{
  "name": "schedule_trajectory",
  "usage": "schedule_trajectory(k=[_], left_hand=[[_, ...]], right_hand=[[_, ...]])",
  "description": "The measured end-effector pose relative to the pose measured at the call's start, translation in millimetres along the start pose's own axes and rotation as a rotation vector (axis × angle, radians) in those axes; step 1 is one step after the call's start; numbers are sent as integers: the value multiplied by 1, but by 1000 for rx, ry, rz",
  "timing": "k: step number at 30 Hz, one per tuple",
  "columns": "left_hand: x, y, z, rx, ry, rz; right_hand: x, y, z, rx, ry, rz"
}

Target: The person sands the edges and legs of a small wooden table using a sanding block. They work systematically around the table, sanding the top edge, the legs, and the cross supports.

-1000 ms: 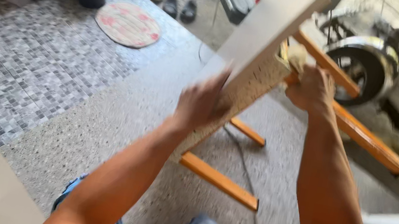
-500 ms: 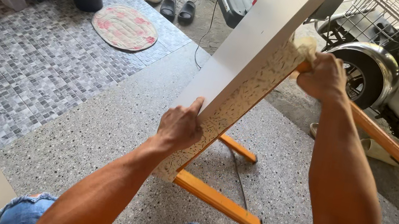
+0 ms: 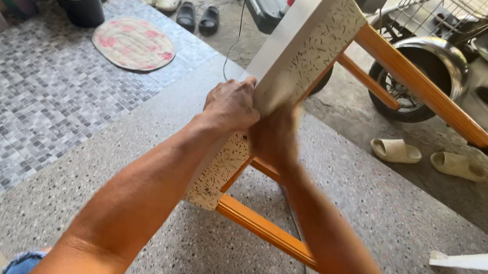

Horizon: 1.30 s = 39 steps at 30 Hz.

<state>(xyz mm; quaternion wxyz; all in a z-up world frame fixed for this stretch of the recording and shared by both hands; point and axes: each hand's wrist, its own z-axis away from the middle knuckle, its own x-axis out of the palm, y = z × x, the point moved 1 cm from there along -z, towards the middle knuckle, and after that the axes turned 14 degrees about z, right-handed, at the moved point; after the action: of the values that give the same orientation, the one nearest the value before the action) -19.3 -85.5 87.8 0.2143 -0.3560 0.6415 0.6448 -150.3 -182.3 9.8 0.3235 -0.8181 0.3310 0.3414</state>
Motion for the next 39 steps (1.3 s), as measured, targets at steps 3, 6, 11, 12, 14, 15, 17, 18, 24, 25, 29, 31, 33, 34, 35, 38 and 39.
schedule_trajectory(k=[3,6,11,12,14,15,17,18,24,25,29,31,33,34,35,38,39], left_hand=[[-1,-3,-3,49,36,-81],[5,-10,2,44,-11,-68],[9,-17,10,68,6,-33],[10,-17,10,84,24,-39],[13,-18,9,118,55,-55],[14,-18,9,137,68,-66],[15,-20,10,142,76,-66],[16,-21,10,131,65,-54],[18,-22,22,131,31,4],[17,-22,24,112,16,17],[14,-20,24,135,39,-14],[15,-20,21,123,12,-42],[19,-20,19,128,17,-14],[19,-21,18,129,18,-6],[17,-24,17,128,21,8],[19,-27,15,123,2,38],[20,-27,16,119,-4,39]], right_hand=[[-18,-2,6,-383,186,421],[-41,17,-11,-334,7,474],[-53,33,-59,-464,443,404],[-43,32,-57,-433,356,327],[-17,19,2,-442,489,243],[-20,22,12,-394,448,170],[-40,27,18,-344,414,118],[-55,29,14,-330,389,99],[-114,-30,-68,-611,829,600],[-122,-29,-87,-546,758,548],[-141,7,-141,-286,459,322],[-117,5,-122,-299,486,198],[-96,-3,-75,-486,565,225],[-100,-5,-77,-488,563,311],[-104,-6,-80,-489,561,396],[-128,8,-128,-210,236,383],[-138,9,-145,-296,409,340]])
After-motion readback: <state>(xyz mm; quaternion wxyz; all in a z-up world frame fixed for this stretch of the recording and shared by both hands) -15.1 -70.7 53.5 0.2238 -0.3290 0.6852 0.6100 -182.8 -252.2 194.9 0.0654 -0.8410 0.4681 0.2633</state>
